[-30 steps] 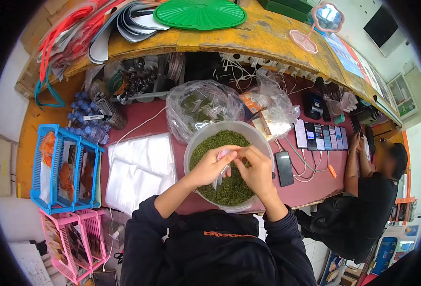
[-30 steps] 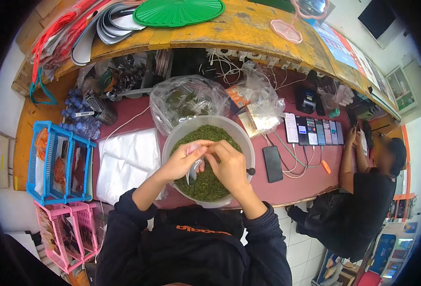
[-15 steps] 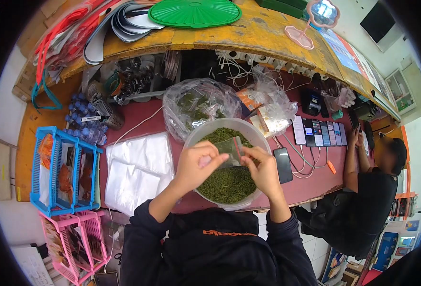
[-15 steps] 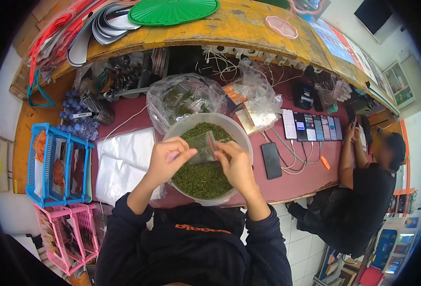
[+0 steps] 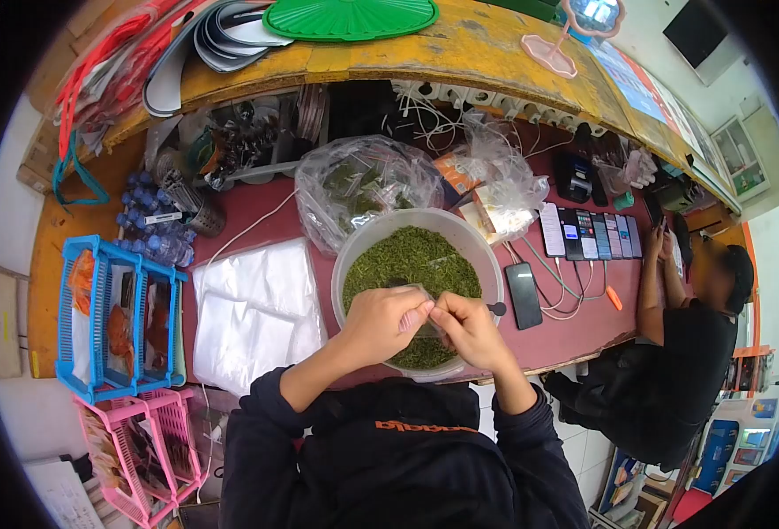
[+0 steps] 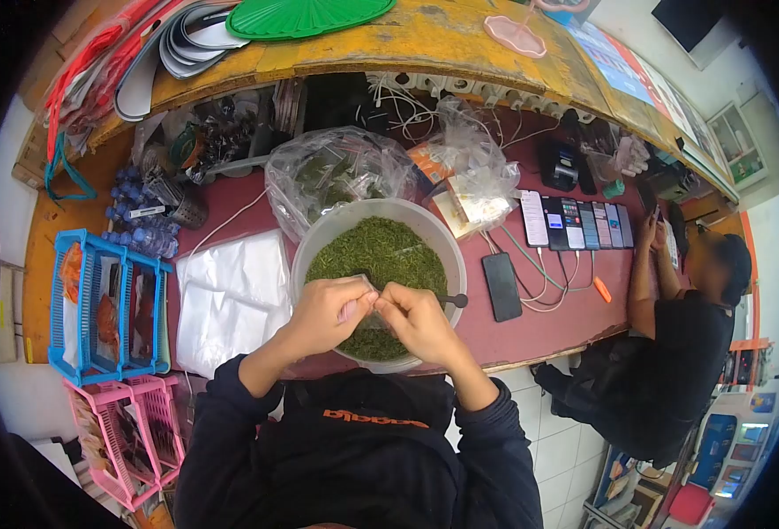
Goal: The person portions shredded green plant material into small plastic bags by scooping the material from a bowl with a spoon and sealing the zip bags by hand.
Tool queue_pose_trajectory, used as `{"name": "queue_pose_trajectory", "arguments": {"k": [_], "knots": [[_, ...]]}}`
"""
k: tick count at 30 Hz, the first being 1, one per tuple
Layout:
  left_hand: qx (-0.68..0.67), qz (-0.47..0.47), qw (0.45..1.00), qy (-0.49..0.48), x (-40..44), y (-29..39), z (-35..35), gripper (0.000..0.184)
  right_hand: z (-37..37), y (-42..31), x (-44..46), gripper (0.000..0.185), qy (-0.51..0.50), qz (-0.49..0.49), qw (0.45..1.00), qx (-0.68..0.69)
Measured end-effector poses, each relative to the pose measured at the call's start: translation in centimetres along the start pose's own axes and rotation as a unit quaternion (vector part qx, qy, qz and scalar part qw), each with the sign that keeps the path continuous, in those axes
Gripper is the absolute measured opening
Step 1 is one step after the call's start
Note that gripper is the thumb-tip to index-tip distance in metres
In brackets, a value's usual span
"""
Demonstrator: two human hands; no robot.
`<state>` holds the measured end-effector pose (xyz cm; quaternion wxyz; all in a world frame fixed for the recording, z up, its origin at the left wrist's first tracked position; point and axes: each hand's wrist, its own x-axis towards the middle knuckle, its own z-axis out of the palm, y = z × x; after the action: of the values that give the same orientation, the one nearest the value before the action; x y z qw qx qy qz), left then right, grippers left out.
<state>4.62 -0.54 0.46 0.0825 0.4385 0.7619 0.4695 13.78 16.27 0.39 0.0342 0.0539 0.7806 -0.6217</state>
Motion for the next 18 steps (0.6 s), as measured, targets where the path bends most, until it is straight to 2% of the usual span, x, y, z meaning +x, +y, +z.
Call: {"name": "queue_pose_trajectory", "arguments": {"k": [1, 2, 3, 6, 8, 10, 11, 13, 14, 15, 16, 17, 18], "knots": [[0.000, 0.000, 1.000, 0.000, -0.3, 0.2, -0.1, 0.020, 0.0, 0.1, 0.1, 0.022, 0.000, 0.000, 1.000, 0.000], [0.063, -0.011, 0.998, -0.006, -0.6, 0.4, -0.3, 0.019, -0.1, 0.2, 0.3, 0.021, 0.097, -0.059, 0.985, -0.126], [0.124, -0.021, 0.992, -0.012, -0.7, 0.4, -0.4, 0.018, -0.2, 0.1, 0.5, 0.020, 0.191, -0.116, 0.942, -0.250], [0.061, -0.009, 0.998, 0.029, -0.2, -0.1, -1.3, 0.019, -0.7, -1.6, 0.3, 0.018, 0.139, -0.072, 0.963, -0.220], [0.066, -0.031, 0.997, 0.010, 0.4, 0.2, -2.8, 0.019, -1.0, -1.5, 0.3, 0.018, 0.105, -0.051, 0.973, -0.197], [0.089, -0.060, 0.992, -0.069, 0.9, -0.8, -3.9, 0.024, -1.2, -0.8, 0.1, 0.012, 0.086, -0.014, 0.996, -0.012], [0.089, -0.062, 0.992, -0.068, 0.8, -2.0, -3.8, 0.024, -1.6, -0.9, 0.1, 0.012, 0.084, -0.014, 0.996, -0.012], [0.174, 0.008, 0.977, -0.120, 0.7, -4.6, -3.0, 0.040, -2.3, -1.4, 0.1, 0.020, 0.009, -0.032, 0.990, -0.137], [0.199, 0.017, 0.973, -0.117, 0.5, -5.3, -2.4, 0.050, -2.2, -1.5, 0.1, 0.020, 0.011, -0.031, 0.990, -0.137], [0.198, 0.018, 0.973, -0.117, 0.6, -4.7, -2.2, 0.050, -2.1, -1.6, 0.1, 0.026, 0.020, -0.054, 0.982, -0.181], [0.165, 0.044, 0.984, -0.059, 1.0, -3.5, -1.8, 0.045, -1.8, -1.8, 0.1, 0.032, 0.027, -0.077, 0.971, -0.225], [0.131, 0.068, 0.989, 0.000, 1.2, -2.5, -1.4, 0.041, -1.4, -2.1, 0.1, 0.032, 0.026, -0.077, 0.971, -0.224], [0.131, 0.067, 0.989, 0.000, 1.2, -1.8, -1.1, 0.041, -0.8, -2.6, 0.1, 0.030, 0.053, -0.072, 0.972, -0.216]]}}
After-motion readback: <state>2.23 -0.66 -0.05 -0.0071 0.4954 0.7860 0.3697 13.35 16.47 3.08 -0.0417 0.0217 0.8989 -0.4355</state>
